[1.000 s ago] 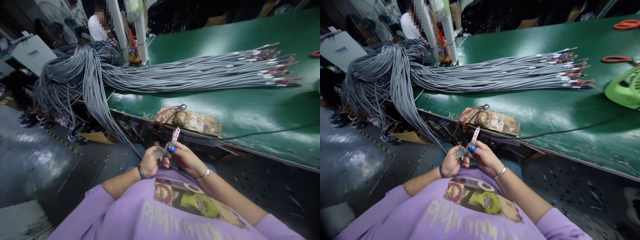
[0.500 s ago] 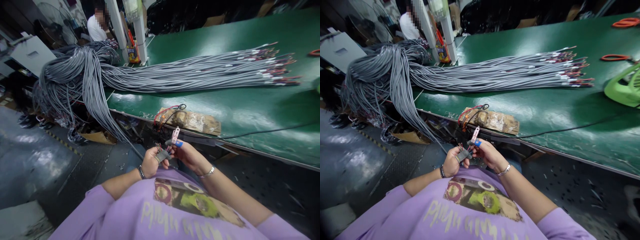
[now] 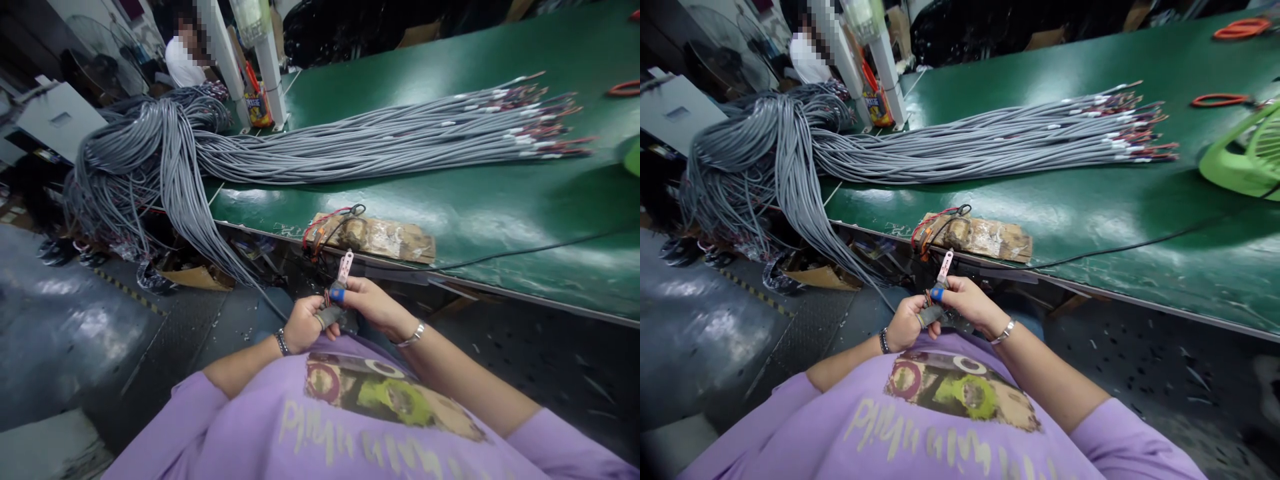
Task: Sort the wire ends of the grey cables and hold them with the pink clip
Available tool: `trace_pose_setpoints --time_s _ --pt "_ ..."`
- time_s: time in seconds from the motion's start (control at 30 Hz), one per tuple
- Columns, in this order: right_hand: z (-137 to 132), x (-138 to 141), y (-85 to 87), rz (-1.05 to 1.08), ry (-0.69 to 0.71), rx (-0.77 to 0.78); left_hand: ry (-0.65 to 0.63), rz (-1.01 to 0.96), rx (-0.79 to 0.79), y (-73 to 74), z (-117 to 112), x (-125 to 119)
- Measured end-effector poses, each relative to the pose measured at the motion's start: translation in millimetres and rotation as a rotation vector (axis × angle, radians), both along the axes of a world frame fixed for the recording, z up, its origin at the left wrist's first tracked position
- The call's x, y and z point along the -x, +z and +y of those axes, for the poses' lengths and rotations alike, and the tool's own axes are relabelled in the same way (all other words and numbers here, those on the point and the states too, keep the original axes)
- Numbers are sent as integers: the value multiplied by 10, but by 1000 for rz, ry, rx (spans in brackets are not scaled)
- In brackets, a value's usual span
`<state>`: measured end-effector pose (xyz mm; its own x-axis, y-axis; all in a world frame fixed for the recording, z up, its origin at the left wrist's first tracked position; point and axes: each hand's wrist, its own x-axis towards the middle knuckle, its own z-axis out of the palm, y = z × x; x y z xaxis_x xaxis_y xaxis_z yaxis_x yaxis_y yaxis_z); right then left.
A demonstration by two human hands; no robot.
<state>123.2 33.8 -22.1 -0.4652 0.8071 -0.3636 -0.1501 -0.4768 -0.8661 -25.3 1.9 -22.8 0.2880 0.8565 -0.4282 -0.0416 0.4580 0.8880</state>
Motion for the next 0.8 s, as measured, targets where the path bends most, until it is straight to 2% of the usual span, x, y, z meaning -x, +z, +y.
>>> trace_pose_setpoints --time_s 0.1,0.27,0.53,0.8 --pt "-20 15 -3 17 18 -3 16 8 -12 -13 -6 3" --pt "-26 26 -47 -125 -169 -120 145 -38 -32 -82 -16 -13" --pt "-104 136 32 27 -128 -63 284 -76 -32 -95 -19 -40" --pt "-61 98 -196 -41 -283 -34 322 -61 -45 -133 -23 -35"
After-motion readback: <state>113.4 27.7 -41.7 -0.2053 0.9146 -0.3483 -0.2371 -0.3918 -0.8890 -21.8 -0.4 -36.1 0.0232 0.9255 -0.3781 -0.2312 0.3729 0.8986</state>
